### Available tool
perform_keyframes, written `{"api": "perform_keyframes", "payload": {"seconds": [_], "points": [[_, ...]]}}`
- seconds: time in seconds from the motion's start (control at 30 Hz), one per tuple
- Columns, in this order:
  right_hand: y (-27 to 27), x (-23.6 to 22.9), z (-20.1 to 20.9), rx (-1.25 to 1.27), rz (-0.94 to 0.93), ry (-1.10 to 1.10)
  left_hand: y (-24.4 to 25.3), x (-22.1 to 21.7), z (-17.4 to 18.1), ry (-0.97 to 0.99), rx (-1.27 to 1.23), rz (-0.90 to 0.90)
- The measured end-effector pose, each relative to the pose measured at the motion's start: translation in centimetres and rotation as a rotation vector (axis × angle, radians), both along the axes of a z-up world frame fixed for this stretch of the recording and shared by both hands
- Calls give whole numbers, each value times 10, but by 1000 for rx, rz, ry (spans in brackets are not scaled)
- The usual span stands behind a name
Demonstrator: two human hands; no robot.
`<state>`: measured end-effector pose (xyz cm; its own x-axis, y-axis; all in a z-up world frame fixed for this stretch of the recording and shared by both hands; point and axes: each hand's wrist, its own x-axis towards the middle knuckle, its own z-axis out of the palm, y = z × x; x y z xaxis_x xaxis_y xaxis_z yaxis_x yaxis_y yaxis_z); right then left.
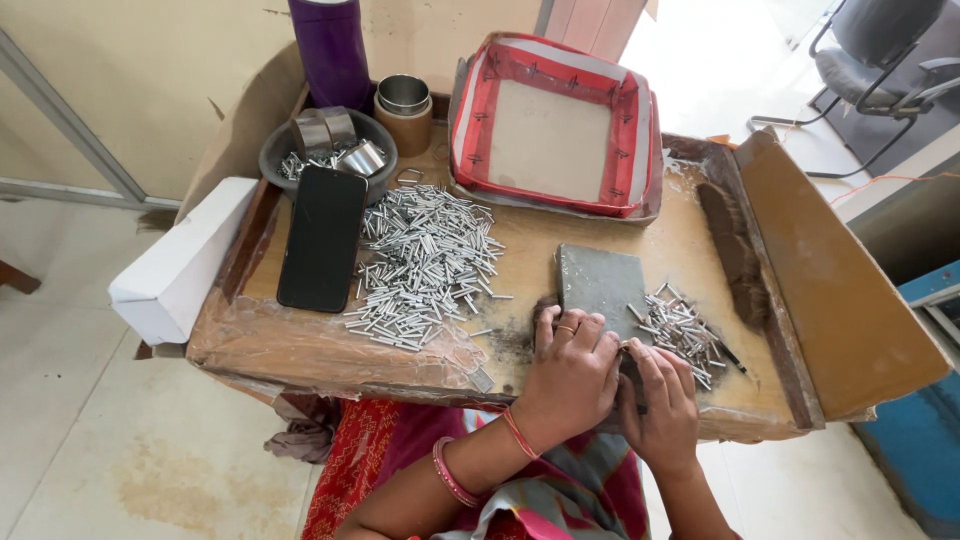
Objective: The person sits at a workbench and picks small metal pins one at a time from a pile, works each pin between the fingers, and presses it into a small brass fitting set on a stone block, occasionally reaching into the pile for the next pin.
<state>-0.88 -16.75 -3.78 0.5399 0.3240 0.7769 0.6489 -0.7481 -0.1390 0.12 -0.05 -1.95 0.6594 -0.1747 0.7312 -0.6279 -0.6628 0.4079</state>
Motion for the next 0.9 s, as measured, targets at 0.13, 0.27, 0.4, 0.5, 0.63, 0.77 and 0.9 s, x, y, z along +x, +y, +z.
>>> {"api": "perform_keyframes", "payload": {"seconds": [0.13, 0.27, 0.4, 0.5, 0.63, 0.77, 0.9], "points": [[1, 0, 0, 1, -5, -2, 1, 0, 2, 16, 20, -9], [1, 0, 0, -12, -13, -12, 1, 0, 1, 25, 19, -15], [1, 1, -3, -11, -26, -18, 3, -2, 2, 33, 25, -30], [2, 0, -1, -7, -39, -20, 4, -3, 6, 18, 42, -24], [3, 0, -1, 4, -45, -15, 5, -3, 7, 25, 54, -32], [2, 1, -5, 17, -54, -22, 6, -3, 8, 23, 59, -34], [3, 3, -5, 9, -57, -52, 6, -2, 10, 37, 80, -34]]}}
